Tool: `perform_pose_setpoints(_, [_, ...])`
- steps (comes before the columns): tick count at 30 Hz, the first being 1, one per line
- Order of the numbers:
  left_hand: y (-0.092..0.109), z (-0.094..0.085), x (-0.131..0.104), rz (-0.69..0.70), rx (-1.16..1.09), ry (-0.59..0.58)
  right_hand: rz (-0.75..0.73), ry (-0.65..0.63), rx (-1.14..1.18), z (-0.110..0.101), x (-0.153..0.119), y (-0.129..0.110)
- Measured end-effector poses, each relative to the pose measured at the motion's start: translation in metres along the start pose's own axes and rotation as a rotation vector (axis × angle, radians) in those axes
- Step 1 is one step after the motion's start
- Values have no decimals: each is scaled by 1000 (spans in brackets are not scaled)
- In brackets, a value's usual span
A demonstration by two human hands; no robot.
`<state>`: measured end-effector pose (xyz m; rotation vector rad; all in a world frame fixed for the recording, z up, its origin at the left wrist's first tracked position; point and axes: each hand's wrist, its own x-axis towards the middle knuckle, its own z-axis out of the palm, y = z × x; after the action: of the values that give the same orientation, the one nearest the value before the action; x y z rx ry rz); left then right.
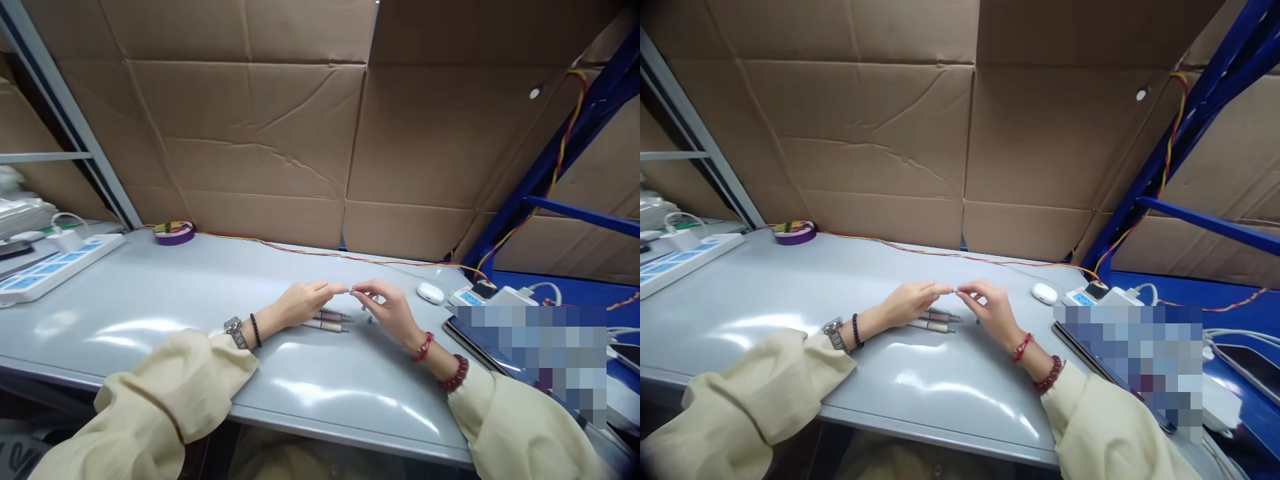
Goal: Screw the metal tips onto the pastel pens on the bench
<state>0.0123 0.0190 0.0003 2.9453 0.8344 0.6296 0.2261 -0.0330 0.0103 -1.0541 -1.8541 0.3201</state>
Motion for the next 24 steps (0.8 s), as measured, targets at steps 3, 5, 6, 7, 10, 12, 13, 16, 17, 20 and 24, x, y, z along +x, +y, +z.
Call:
perform_pose_setpoints(3, [0,0,1,-9,-33,7,6,5,-8,2,0,2])
perform_pose_setpoints(5, [1,-1,2,-17,-49,14,33,34,7,4,-1,4])
perform_pose_setpoints(6, [2,-1,2,-22,-55,18,53,55,25,5,-1,4])
perform_pose_setpoints(7, [2,-2,2,-24,-61,20,73,77,48,6,-2,4])
perform_pose_setpoints(10, [4,-2,2,-16,-74,23,102,89,89,9,-3,1])
perform_pose_setpoints(12, [5,-3,2,-6,-80,23,85,61,60,10,-4,-1])
perform_pose_setpoints(13, [5,-3,2,-3,-81,23,67,49,24,10,-4,-2])
perform_pose_setpoints(16, [3,-4,5,-3,-74,23,17,50,-102,9,-4,-3])
perform_pose_setpoints(17, [2,-3,6,-6,-66,20,4,57,-145,9,-3,-3])
perform_pose_setpoints(20, [-6,0,8,-19,-43,-2,-29,64,-250,11,-3,-2])
perform_pose_setpoints(24, [-11,2,8,-25,-55,-18,-76,17,-331,15,-3,-5])
